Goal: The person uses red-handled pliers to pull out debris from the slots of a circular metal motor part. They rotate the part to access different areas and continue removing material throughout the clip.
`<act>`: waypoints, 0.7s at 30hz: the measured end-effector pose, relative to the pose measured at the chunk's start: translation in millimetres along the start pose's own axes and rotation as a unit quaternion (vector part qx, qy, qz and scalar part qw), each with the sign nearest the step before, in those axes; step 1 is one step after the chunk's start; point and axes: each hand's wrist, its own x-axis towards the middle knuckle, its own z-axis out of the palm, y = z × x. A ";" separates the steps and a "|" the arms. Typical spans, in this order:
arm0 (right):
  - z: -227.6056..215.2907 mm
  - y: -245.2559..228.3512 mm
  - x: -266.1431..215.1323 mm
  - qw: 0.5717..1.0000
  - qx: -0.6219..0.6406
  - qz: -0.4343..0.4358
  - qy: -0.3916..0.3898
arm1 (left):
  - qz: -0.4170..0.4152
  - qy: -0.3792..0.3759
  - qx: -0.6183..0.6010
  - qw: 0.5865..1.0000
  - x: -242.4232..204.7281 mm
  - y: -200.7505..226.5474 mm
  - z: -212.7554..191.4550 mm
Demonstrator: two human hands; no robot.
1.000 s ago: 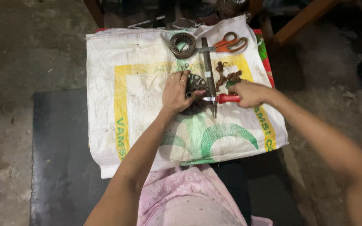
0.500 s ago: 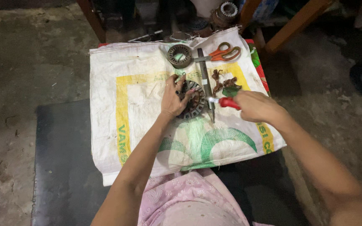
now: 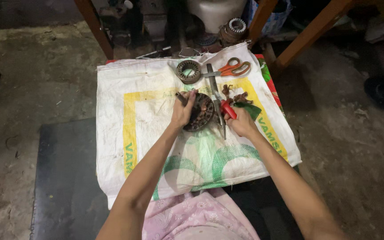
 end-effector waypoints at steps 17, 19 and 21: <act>4.7 30.3 9.6 0.989 0.143 -0.003 0.020 | -0.255 -0.205 -0.542 0.774 35.5 -51.3 51.4; 7.4 31.8 10.7 0.980 0.197 -0.015 0.015 | -0.278 -0.218 -0.530 0.771 39.7 -60.4 48.4; 12.0 29.0 8.5 0.977 0.206 -0.026 0.037 | -0.310 -0.207 -0.491 0.787 45.9 -66.1 47.3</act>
